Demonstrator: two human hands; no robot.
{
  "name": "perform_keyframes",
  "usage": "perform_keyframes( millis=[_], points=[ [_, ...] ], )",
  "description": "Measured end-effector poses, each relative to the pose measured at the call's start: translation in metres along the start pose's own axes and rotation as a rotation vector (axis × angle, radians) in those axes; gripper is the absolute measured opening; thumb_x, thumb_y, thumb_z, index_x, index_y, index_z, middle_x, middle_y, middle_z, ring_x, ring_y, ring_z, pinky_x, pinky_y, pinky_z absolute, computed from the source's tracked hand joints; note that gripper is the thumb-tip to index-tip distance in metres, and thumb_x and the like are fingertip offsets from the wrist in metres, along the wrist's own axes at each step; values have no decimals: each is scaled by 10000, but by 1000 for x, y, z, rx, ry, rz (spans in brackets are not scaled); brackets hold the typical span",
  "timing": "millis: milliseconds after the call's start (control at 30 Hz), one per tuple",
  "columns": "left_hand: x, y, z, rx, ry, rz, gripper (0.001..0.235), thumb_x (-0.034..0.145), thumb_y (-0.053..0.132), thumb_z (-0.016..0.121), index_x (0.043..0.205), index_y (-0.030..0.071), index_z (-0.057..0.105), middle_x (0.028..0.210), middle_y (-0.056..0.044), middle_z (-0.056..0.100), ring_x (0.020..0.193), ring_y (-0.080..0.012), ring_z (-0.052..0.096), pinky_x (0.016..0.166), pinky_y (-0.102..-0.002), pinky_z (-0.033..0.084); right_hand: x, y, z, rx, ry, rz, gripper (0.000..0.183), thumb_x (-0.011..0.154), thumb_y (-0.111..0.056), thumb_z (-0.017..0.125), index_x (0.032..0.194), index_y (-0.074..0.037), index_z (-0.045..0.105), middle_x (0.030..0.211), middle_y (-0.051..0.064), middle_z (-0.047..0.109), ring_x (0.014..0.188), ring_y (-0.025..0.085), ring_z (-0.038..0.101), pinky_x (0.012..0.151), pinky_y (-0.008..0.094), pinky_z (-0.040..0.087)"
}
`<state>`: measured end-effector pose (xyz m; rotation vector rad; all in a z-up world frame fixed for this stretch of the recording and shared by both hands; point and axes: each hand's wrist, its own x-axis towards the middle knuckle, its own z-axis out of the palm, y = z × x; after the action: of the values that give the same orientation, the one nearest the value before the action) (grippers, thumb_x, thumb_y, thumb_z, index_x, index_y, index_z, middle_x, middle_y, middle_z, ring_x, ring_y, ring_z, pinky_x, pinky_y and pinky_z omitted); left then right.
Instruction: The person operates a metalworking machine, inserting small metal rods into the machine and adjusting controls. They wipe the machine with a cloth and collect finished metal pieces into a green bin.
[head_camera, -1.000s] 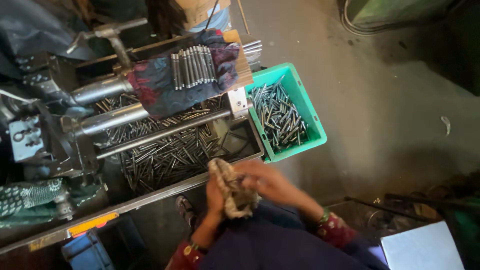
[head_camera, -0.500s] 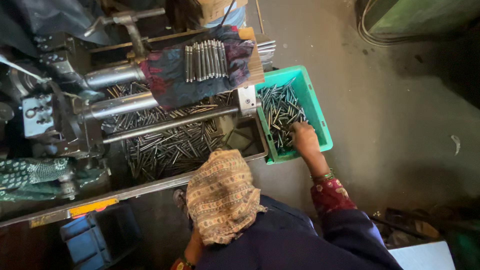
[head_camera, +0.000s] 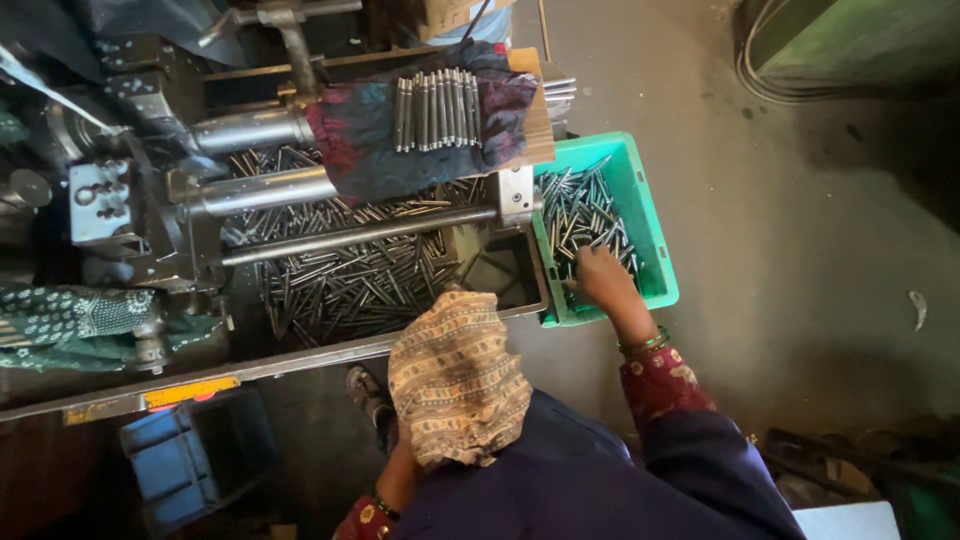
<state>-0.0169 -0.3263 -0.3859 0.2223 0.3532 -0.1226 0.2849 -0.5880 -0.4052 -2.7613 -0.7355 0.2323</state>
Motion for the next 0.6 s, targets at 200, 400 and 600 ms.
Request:
perform_keyframes(
  millis=[200,400,600],
  points=[
    [7,2,2,-16,-6,-10,597,1073,490,366,1416,20,500,1278,-154,616,1148,-301,616,996,-466,503,16,7,12,16,-78,35,663,641,-280,932,1039,55,522,1032,398,559,848,565,629,752,551,567],
    [9,10,5,-36,-8,-2,599,1067,489,370,1420,22,495,1291,-163,611,1156,-313,616,996,-478,507,19,12,34,-64,-31,52,459,703,-79,795,1034,43,502,1000,389,564,850,565,637,769,577,559],
    [12,14,4,-50,-16,-12,601,1061,488,374,1424,23,491,1305,-172,605,1163,-325,615,995,-489,510,12,7,30,21,68,11,511,627,-100,816,1018,19,510,1003,363,554,856,563,622,749,584,549]
  ],
)
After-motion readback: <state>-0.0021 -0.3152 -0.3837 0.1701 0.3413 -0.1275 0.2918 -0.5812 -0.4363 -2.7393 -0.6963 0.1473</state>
